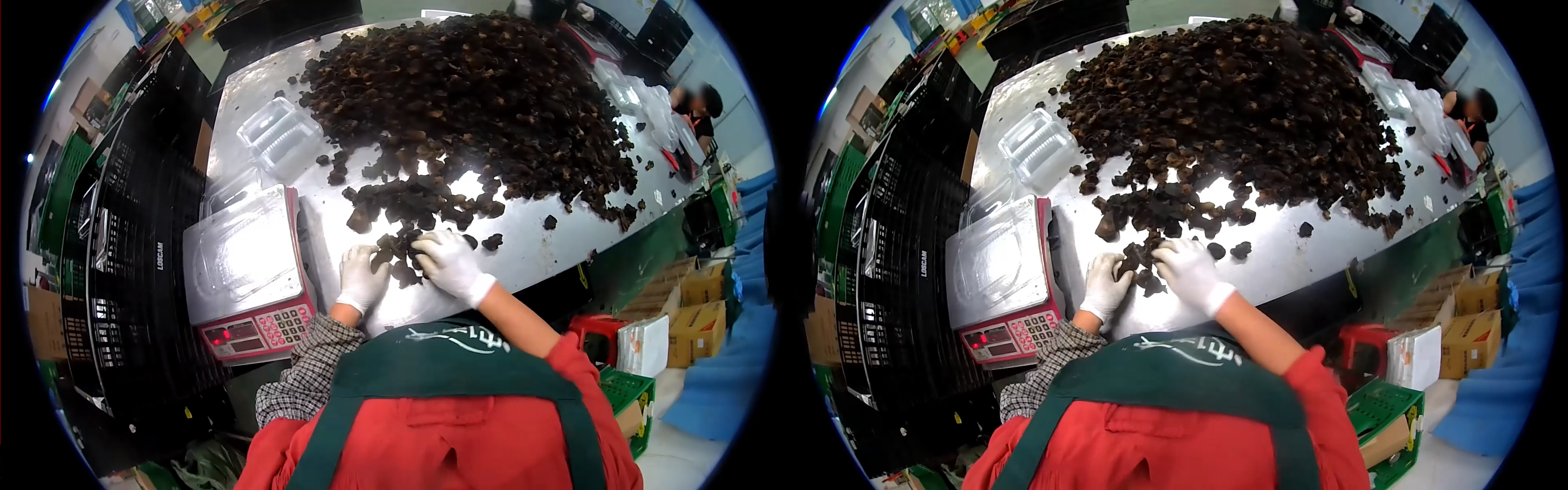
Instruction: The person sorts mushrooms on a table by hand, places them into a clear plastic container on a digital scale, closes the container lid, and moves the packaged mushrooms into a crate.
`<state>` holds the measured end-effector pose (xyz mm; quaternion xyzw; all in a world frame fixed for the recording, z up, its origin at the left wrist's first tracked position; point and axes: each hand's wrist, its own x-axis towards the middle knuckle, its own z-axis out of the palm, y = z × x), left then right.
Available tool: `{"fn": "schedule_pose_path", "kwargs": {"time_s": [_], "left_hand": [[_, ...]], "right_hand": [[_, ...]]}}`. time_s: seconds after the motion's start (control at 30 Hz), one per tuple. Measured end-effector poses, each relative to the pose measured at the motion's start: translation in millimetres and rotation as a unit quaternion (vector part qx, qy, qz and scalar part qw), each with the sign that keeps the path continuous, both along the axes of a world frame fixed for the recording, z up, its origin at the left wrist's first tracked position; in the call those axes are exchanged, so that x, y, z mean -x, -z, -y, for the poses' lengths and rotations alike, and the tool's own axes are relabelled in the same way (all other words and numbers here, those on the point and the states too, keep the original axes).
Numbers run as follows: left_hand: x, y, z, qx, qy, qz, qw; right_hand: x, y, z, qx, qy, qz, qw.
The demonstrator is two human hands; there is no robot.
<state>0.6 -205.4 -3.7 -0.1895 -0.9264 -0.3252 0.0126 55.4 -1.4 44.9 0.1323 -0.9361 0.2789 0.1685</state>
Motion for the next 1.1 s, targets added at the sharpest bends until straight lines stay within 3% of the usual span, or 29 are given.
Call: {"fn": "schedule_pose_path", "kwargs": {"time_s": [0.13, 0.2, 0.27, 0.33, 0.37, 0.47, 0.53, 0.6, 0.63, 0.67, 0.73, 0.87, 1.0, 1.07, 1.1], "left_hand": [[-14, 11, 14, 0.002, -0.021, -0.054, 0.998], [-21, 10, 25, -0.030, -0.035, -0.032, 0.998], [-26, 12, 36, -0.061, -0.055, -0.032, 0.996], [-27, 7, 37, -0.102, -0.076, -0.046, 0.991], [-27, 4, 35, -0.109, -0.068, -0.053, 0.990], [-22, 3, 24, -0.134, -0.041, -0.082, 0.987], [-21, 3, 17, -0.139, -0.028, -0.096, 0.985], [-21, 0, 9, -0.133, -0.016, -0.104, 0.985], [-22, 2, 6, -0.134, -0.001, -0.113, 0.984], [-23, -3, 3, -0.122, 0.022, -0.125, 0.984], [-27, -13, 0, -0.124, 0.080, -0.146, 0.978], [-20, 10, -4, -0.050, 0.072, -0.148, 0.985], [-12, -6, -23, 0.103, 0.093, -0.006, 0.990], [-10, -9, -22, 0.045, 0.057, -0.027, 0.997], [-8, -12, -18, -0.037, 0.038, -0.070, 0.996]], "right_hand": [[38, 25, 35, -0.143, 0.033, 0.065, 0.987], [48, 42, 38, -0.118, 0.047, 0.018, 0.992], [53, 41, 32, 0.009, 0.078, 0.005, 0.997], [48, 6, 11, 0.126, 0.088, -0.017, 0.988], [38, -6, -6, 0.258, 0.093, 0.033, 0.961], [-22, -59, -69, 0.291, 0.222, 0.135, 0.921], [-76, -51, -132, 0.244, 0.303, 0.078, 0.918], [-132, -61, -168, -0.024, 0.427, 0.158, 0.890], [-157, -48, -180, -0.119, 0.432, 0.113, 0.887], [-174, -35, -186, -0.212, 0.434, 0.065, 0.873], [-166, -33, -153, 0.003, 0.403, 0.136, 0.905], [-125, -5, -59, 0.023, 0.208, 0.153, 0.966], [-100, 18, -19, 0.021, 0.116, 0.170, 0.978], [-92, 20, -19, 0.043, 0.106, 0.174, 0.978], [-88, 7, -17, 0.066, 0.108, 0.174, 0.977]]}}
